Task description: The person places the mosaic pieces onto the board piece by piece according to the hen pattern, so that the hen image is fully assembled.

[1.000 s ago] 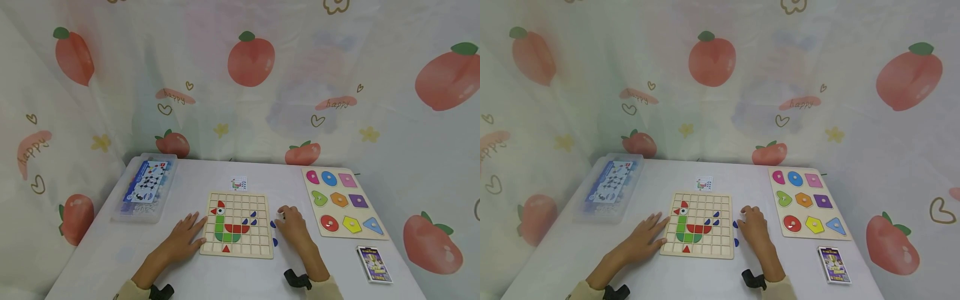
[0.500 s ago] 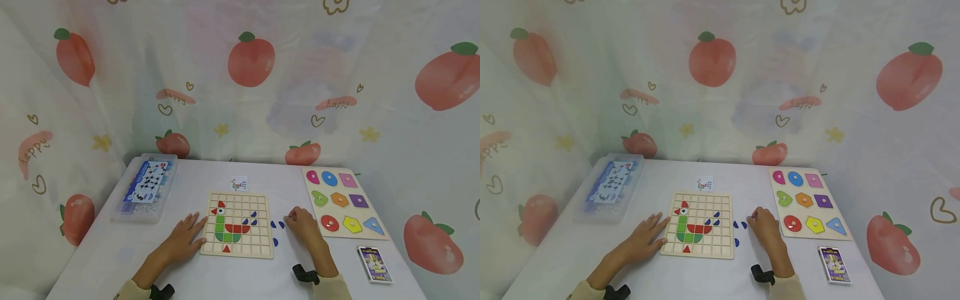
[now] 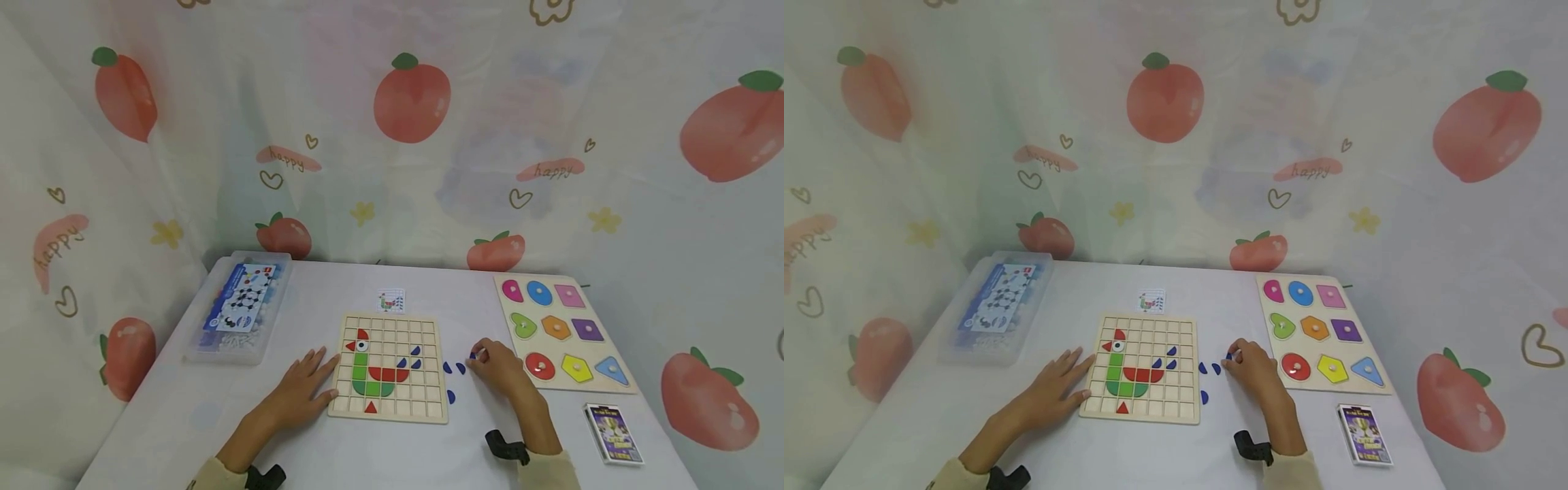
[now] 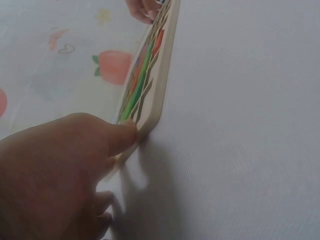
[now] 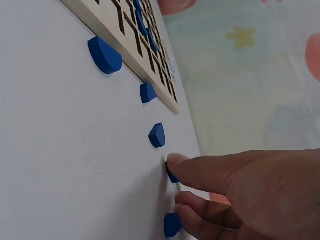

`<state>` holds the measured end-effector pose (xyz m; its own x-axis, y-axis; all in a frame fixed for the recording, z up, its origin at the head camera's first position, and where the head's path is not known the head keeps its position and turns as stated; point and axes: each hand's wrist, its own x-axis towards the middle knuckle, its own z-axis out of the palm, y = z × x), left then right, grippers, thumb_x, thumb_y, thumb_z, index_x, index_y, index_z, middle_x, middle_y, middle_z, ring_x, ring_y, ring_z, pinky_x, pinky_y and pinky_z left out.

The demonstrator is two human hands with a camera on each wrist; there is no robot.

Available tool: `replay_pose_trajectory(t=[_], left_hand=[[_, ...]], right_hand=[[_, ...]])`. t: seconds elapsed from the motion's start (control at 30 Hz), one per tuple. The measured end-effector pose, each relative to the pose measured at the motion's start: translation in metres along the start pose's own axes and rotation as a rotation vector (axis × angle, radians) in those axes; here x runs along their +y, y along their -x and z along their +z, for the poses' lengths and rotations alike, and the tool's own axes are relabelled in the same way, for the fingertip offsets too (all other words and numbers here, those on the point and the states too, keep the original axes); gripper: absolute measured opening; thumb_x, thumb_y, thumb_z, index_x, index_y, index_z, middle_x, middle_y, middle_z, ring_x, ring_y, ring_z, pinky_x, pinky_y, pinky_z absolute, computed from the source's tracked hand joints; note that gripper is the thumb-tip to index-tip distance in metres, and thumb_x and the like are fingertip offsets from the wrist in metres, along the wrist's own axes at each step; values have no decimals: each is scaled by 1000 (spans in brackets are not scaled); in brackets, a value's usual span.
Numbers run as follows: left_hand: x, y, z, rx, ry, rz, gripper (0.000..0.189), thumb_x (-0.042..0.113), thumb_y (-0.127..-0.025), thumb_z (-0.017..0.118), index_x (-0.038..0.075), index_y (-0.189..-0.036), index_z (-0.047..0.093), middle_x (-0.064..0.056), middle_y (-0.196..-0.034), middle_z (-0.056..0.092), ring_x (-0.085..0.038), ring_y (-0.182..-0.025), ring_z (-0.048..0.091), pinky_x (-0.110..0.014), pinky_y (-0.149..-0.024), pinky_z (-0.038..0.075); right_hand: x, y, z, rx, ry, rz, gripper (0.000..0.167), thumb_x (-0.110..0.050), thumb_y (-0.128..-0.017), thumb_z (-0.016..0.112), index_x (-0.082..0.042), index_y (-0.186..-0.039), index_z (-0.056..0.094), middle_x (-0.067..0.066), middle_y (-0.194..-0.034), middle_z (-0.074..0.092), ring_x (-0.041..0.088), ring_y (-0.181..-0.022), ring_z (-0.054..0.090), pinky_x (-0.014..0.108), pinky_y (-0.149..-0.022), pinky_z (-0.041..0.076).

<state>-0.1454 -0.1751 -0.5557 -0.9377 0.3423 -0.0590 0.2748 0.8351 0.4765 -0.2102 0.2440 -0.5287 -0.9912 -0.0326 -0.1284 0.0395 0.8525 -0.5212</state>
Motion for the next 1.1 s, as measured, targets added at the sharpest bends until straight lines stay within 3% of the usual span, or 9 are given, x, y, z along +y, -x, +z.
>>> replay_pose_trajectory(t=[0.37,0.57,0.83,1.1], left_hand=[[-2,-2,4,-6,-12,-5,68,44,-105,61,20,-165,40,-15,-173,28,-41,-161,20,-66,-127,20],[0,-2,3,-1,-9,-11,68,43,-105,62,19,-165,40,-16,-173,29,-42,-161,21,-65,-127,20],[-1,-1,2,-5,-23,-14,68,44,-105,61,20,-165,39,-15,-173,28,-42,-161,20,-64,-128,20],[1,1,0,-6,-6,-5,68,43,-105,63,19,-165,40,-17,-172,29,-43,-161,21,-66,-127,20]], right_hand=[[-3,6,17,110,-8,-10,21,-16,-95,77,-1,-107,69,10,-91,65,26,-90,65,55,-85,42],[-22,13,29,165,-14,-33,23,-18,-96,76,-1,-109,69,11,-98,67,27,-94,65,50,-86,40],[-68,35,50,125,-31,-111,22,-18,-90,84,-5,-102,70,4,-92,67,19,-87,65,47,-85,41],[-80,43,63,83,-35,-126,22,-19,-91,84,-8,-104,70,0,-90,66,15,-84,60,44,-85,39]])
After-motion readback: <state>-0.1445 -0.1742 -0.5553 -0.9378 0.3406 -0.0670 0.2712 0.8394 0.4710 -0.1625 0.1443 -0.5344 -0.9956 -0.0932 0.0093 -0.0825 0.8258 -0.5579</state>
